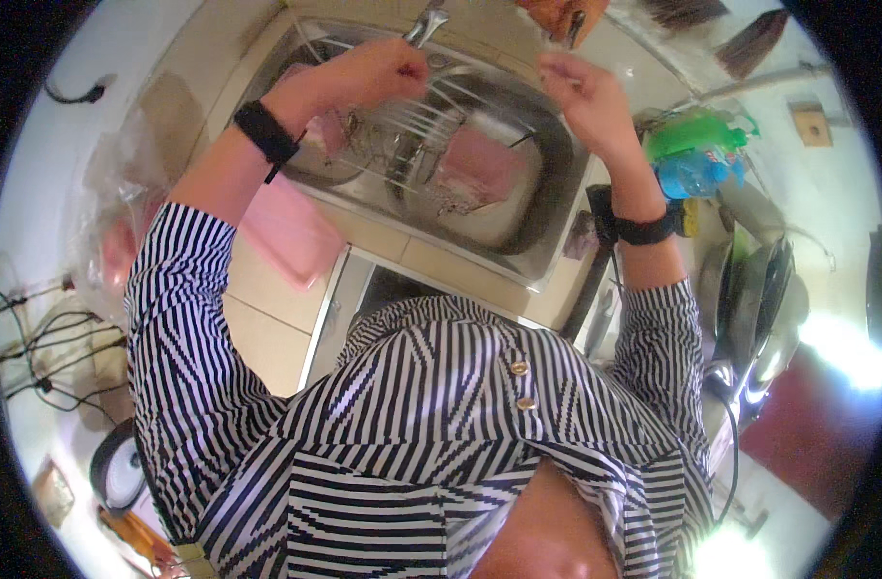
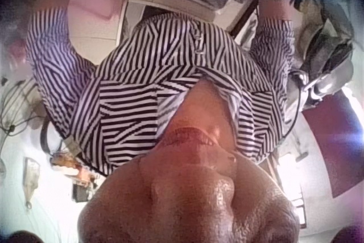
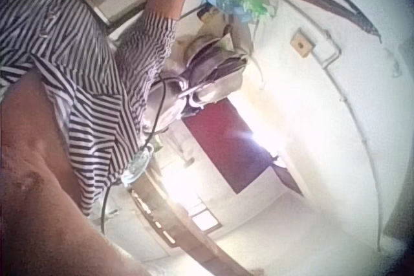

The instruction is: The person assembles a metal dish drying rack by attaching pink plastic components. They then place a pink plastic lid into the rack and move the assembled unit to a countertop.

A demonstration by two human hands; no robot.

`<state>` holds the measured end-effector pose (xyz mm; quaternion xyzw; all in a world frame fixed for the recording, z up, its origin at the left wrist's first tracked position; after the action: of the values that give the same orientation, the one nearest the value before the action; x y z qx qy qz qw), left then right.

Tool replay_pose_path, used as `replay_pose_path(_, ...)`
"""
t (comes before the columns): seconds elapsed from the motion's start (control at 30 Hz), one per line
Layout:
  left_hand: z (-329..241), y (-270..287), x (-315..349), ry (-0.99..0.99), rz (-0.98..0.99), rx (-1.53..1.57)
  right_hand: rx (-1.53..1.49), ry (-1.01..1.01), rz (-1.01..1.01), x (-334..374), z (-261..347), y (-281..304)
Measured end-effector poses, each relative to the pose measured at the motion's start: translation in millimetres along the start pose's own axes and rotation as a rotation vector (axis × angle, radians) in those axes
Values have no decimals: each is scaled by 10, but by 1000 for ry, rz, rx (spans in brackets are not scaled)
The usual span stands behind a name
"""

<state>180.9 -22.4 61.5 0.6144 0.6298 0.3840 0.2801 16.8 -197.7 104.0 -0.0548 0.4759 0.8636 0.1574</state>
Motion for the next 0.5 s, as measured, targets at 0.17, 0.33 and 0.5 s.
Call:
replay_pose_path(0.17, 32, -44, -31, -71, -77, 28, -172, 64, 369, 39, 219, -514)
replay_pose_path(0.33, 11, -43, -11, -9, -100, -41, -175, 61, 398, -93, 31, -615)
replay_pose_path(0.5, 91, -32, 28, 144, -101, -35, -304, -85, 389, -17, -342, -550)
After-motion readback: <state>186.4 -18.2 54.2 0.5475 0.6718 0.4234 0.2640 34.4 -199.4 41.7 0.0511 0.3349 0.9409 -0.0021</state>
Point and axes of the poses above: each hand's wrist, its own x-axis away from the middle knuckle, its own y-axis out of the back of the hand, z = x × y, the point moved 5 cm from there along -x, towards the middle knuckle, and after that the axes turned 7 degrees about z, right-handed, at the moved point
